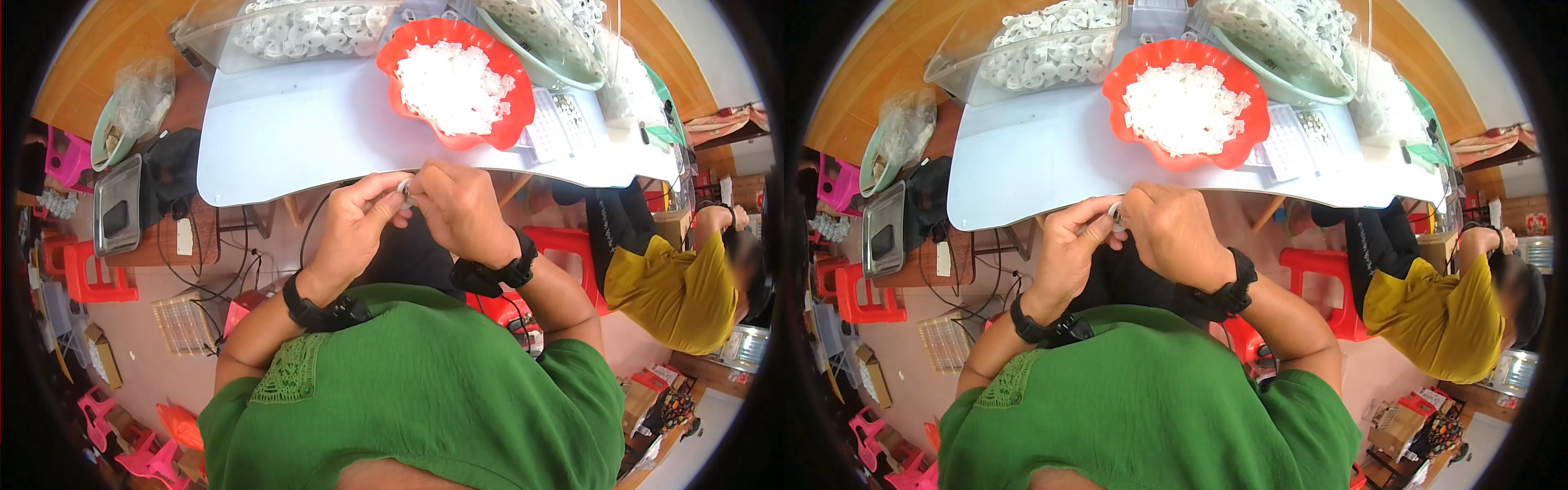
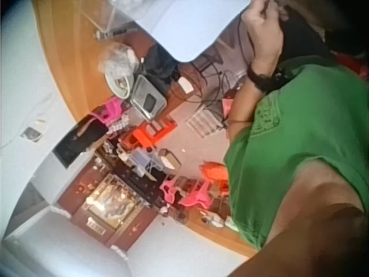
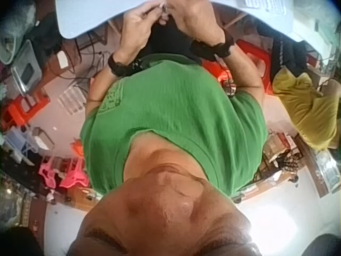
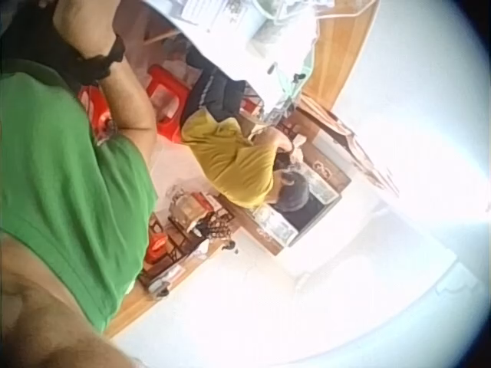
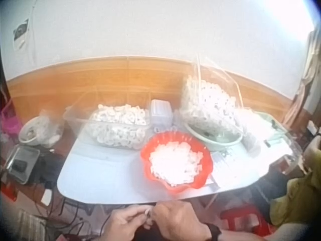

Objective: The recorder is assembling small white shoe components, possibly lace eyelets or similar hardware, by hand at a workstation.

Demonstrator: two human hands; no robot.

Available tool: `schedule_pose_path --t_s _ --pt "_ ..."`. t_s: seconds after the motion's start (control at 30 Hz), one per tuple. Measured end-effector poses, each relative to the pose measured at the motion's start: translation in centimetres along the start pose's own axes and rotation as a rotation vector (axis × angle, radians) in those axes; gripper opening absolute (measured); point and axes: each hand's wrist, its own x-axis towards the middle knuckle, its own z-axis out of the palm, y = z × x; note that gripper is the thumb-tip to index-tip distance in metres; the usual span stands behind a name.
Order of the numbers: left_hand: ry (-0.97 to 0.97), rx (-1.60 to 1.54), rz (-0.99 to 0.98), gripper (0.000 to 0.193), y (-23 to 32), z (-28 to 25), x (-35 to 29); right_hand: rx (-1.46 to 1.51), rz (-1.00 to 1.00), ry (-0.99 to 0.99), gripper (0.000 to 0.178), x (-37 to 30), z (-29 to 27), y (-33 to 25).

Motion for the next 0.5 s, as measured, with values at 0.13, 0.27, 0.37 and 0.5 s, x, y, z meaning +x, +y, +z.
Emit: schedule_pose_path --t_s 0.13,0.27,0.37,0.5 --pt "0.006 0.007 0.038 0.023 0.07 -0.18 0.18 0.039 0.076 -0.001 0.014 -0.11 0.22 0.09" --pt "0.037 -0.049 0.038 0.022 -0.06 -0.2 0.14 -0.064 -0.037 0.027 0.013 0.43 0.29 -0.36" --pt "0.048 -0.042 0.041 0.022 -0.23 -0.28 -0.04 -0.079 -0.069 -0.021 0.014 0.39 0.36 0.09" --pt "0.053 -0.003 0.02 0.023 -0.05 -0.13 -0.29 -0.077 -0.086 -0.041 0.013 0.26 0.29 0.36"
